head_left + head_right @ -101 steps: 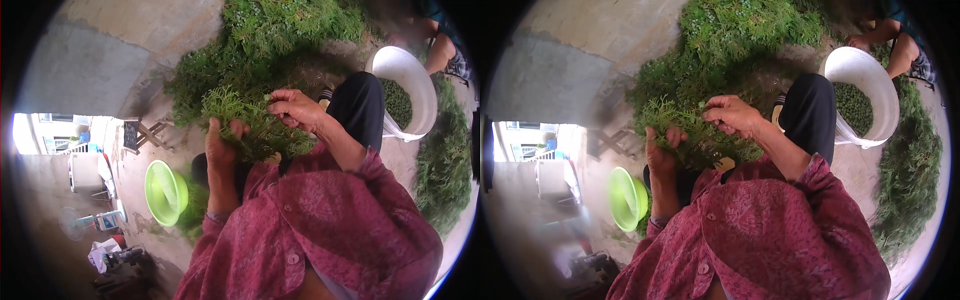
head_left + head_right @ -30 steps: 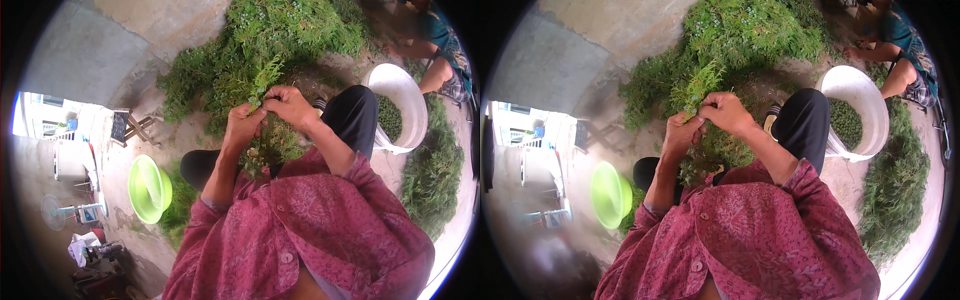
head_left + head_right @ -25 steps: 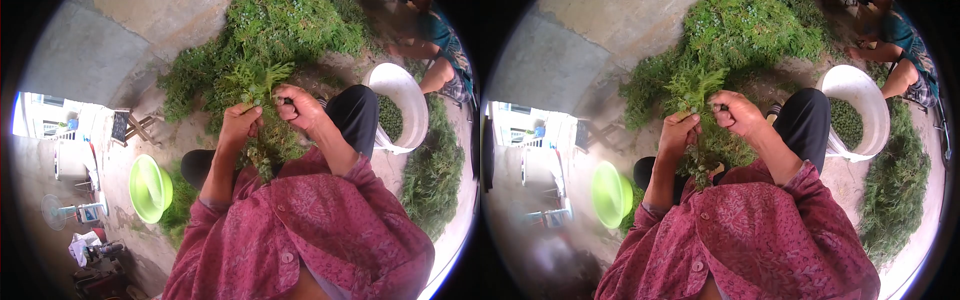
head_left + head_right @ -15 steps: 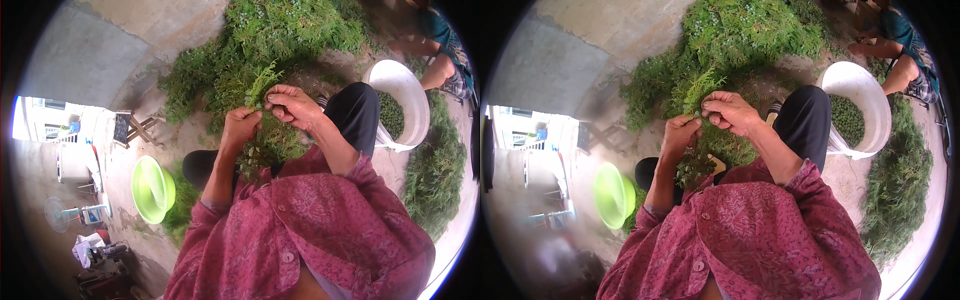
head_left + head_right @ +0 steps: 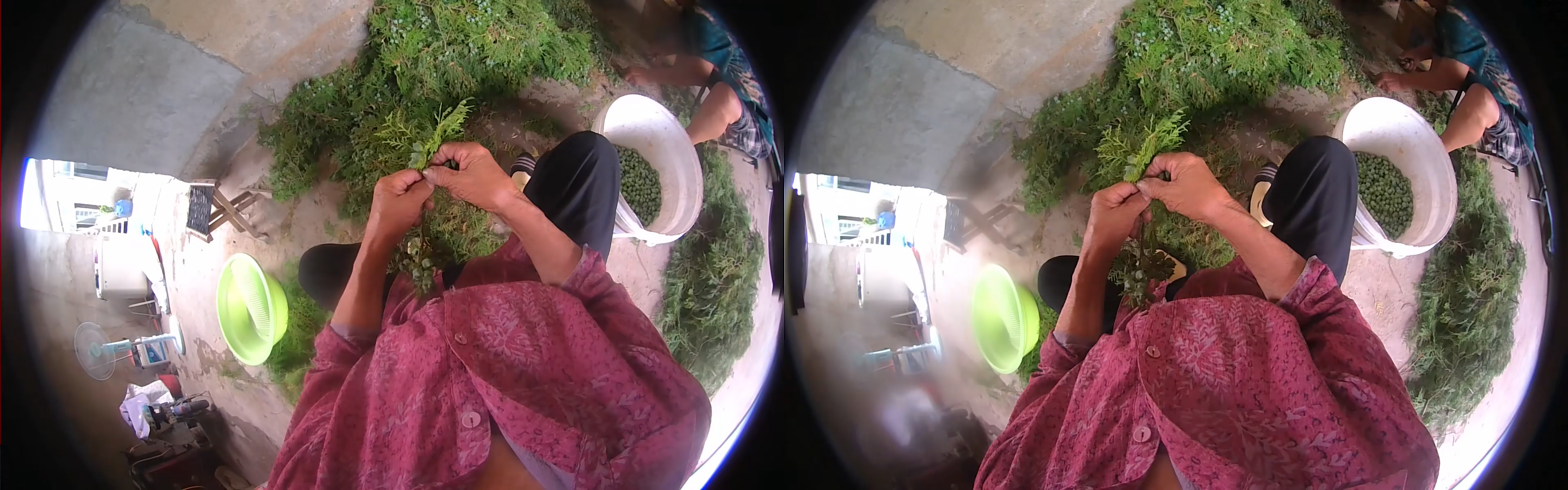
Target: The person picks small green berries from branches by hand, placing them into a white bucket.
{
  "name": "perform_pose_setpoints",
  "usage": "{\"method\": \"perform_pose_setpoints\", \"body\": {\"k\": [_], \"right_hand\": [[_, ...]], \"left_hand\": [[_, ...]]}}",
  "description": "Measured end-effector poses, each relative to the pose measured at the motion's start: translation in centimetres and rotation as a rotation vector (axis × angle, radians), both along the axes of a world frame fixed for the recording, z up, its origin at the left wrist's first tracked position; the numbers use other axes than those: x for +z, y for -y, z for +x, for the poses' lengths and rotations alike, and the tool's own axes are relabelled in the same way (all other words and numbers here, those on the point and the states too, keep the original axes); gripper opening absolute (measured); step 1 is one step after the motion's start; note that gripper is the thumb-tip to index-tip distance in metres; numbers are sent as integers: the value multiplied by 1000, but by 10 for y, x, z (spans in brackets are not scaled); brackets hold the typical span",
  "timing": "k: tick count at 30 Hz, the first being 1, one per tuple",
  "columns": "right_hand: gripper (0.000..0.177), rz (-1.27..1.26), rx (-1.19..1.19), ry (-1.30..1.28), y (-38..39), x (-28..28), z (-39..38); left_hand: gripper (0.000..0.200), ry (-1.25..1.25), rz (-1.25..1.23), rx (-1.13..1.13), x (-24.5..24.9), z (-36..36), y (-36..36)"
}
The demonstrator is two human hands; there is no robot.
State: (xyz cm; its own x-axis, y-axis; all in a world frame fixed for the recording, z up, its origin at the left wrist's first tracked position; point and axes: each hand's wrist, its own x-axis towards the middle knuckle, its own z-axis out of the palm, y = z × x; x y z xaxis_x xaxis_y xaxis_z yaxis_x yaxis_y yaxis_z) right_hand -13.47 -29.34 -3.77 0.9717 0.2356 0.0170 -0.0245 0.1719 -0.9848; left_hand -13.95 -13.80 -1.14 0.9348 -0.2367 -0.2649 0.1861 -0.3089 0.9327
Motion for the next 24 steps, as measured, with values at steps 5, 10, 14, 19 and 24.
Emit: {"method": "perform_pose_setpoints", "body": {"k": [5,10,14,19,24], "right_hand": [[9,218,260,-285,18,36,-15],[4,213,-383,129,93,56,-29],[27,-897,-976,248,201,30,-37],[37,-1208,-992,287,199,29,-48],[32,-435,-365,491,82,66,-38]], "left_hand": [[18,264,162,63,-23,10,-9],[23,497,347,0,-35,13,-24],[19,567,378,-11,-30,11,-19],[15,661,480,-107,-22,11,0],[13,778,470,-153,-21,18,14]]}}
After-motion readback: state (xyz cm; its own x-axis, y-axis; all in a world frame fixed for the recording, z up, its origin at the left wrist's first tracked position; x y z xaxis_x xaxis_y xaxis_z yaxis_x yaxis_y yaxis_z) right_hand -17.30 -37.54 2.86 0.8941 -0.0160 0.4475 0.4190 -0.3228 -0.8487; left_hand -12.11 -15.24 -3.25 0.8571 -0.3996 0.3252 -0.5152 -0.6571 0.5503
